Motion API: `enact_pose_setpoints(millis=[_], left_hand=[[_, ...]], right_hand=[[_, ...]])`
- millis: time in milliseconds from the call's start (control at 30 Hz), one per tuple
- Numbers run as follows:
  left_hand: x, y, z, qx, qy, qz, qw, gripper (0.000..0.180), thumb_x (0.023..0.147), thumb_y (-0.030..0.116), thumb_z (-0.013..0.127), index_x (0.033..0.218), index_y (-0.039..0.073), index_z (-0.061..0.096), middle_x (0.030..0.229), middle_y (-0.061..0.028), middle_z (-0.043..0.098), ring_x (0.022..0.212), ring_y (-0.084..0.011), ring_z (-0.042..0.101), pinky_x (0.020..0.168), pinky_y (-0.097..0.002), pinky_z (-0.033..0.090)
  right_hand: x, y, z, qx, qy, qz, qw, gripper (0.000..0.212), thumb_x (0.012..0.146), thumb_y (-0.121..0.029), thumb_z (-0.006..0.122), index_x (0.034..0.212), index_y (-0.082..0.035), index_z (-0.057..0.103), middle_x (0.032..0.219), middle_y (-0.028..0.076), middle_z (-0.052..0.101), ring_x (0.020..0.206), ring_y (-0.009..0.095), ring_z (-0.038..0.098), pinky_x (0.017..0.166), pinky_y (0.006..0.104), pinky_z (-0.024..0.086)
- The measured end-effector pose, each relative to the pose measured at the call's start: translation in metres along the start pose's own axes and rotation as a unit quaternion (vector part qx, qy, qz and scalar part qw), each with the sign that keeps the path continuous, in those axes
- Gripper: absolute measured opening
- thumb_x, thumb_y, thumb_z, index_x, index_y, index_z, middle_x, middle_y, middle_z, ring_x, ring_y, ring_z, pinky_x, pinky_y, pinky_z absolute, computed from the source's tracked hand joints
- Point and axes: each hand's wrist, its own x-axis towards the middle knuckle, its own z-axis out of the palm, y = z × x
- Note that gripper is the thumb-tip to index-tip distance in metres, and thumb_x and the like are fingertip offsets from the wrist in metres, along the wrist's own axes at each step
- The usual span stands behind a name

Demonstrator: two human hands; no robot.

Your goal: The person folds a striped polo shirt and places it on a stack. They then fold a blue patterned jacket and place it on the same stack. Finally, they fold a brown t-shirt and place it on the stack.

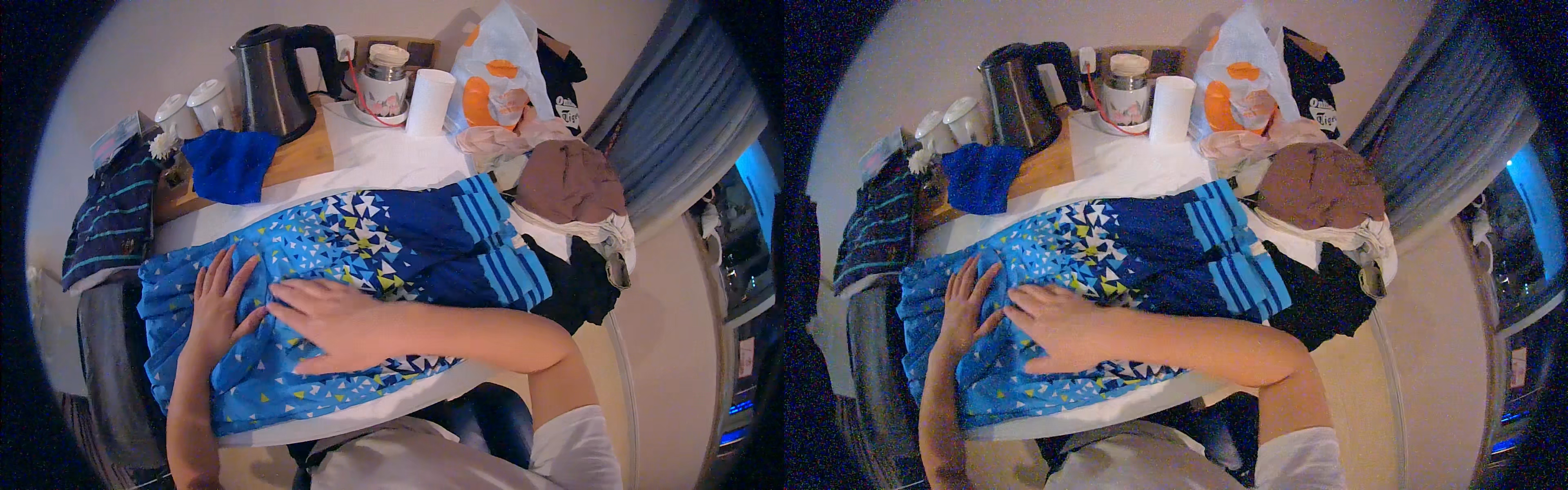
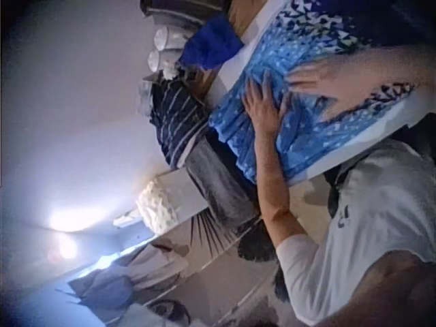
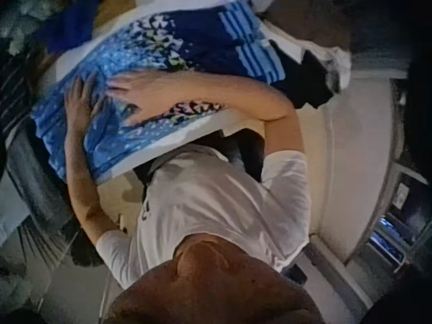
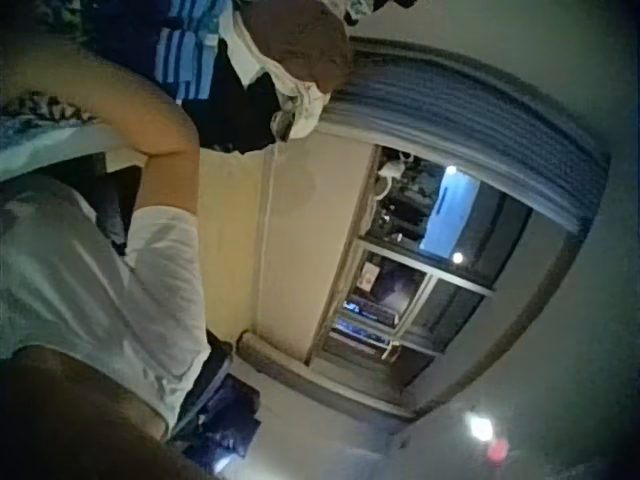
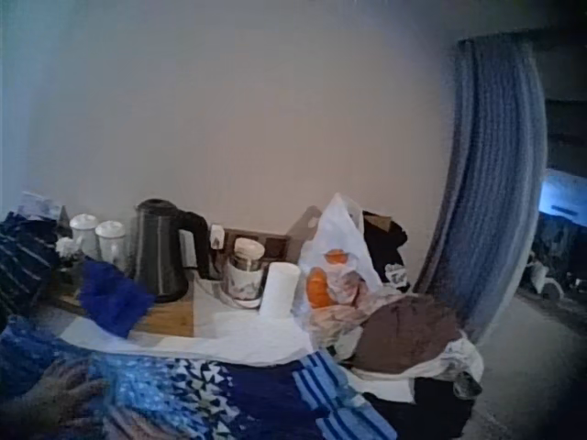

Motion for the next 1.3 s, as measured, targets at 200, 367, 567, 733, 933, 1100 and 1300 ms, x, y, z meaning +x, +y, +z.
enact_pose_setpoints(millis=[200,367,567,733,933,1100,1300], left_hand=[[-0.017,0.021,-0.035,-0.058,0.102,0.013,0.993,0.070,0.079,0.039,0.063,0.139,0.011,0.041,0.149,-0.0220,0.024,0.138,-0.0408,0.022,0.111,-0.0506,0.018],[0.031,0.104,-0.062,-0.107,0.029,0.206,0.972,0.063,0.070,0.020,0.072,0.128,0.007,0.050,0.141,-0.0248,0.034,0.129,-0.0434,0.035,0.106,-0.0504,0.030],[0.096,0.243,-0.021,-0.181,-0.008,0.384,0.905,0.036,0.072,0.023,0.070,0.098,0.002,0.057,0.094,-0.0145,0.054,0.085,-0.0319,0.061,0.066,-0.0400,0.055],[0.129,0.342,-0.003,-0.112,-0.032,0.259,0.959,0.063,0.070,0.035,0.073,0.113,-0.002,0.047,0.094,-0.0198,0.057,0.078,-0.0279,0.064,0.056,-0.0355,0.055],[0.142,0.380,0.048,-0.080,0.003,0.155,0.985,0.049,0.073,0.021,0.068,0.111,-0.003,0.051,0.086,-0.0190,0.062,0.070,-0.0263,0.064,0.053,-0.0319,0.055],[0.141,0.353,0.036,-0.187,0.029,0.245,0.951,0.035,0.073,0.010,0.064,0.103,-0.003,0.053,0.080,-0.0185,0.064,0.069,-0.0286,0.065,0.053,-0.0363,0.055],[0.112,0.310,-0.012,-0.346,0.044,0.242,0.905,0.046,0.073,0.013,0.066,0.109,-0.002,0.041,0.087,-0.0248,0.058,0.072,-0.0384,0.063,0.058,-0.0455,0.052]], right_hand=[[-0.087,0.041,-0.103,-0.086,0.179,0.234,0.952,0.059,0.080,-0.039,0.064,0.118,0.004,0.052,0.115,0.025,0.056,0.106,0.038,0.055,0.092,0.0439,0.045],[-0.191,0.134,-0.121,-0.050,0.227,0.490,0.840,0.064,0.083,-0.055,0.056,0.099,0.005,0.065,0.092,0.025,0.066,0.086,0.036,0.065,0.079,0.0419,0.049],[-0.172,0.156,-0.099,0.063,0.245,0.512,0.821,0.075,0.078,-0.067,0.055,0.093,0.005,0.068,0.087,0.021,0.067,0.084,0.032,0.065,0.080,0.0378,0.048],[-0.173,0.171,-0.101,0.131,0.242,0.509,0.816,0.063,0.083,-0.057,0.058,0.100,0.003,0.066,0.087,0.011,0.066,0.080,0.017,0.058,0.076,0.0290,0.045],[-0.191,0.178,-0.101,0.373,0.259,0.445,0.772,0.051,0.082,-0.041,0.068,0.108,0.002,0.063,0.102,0.006,0.065,0.087,0.011,0.058,0.083,0.0255,0.044],[-0.168,0.173,-0.105,0.236,0.256,0.383,0.855,0.065,0.072,-0.023,0.075,0.127,-0.002,0.047,0.101,0.010,0.062,0.086,0.017,0.058,0.078,0.0307,0.047],[-0.130,0.139,-0.157,0.159,0.266,0.245,0.919,0.070,0.064,0.009,0.061,0.130,-0.012,0.044,0.101,0.005,0.059,0.087,0.016,0.057,0.078,0.0291,0.048]])
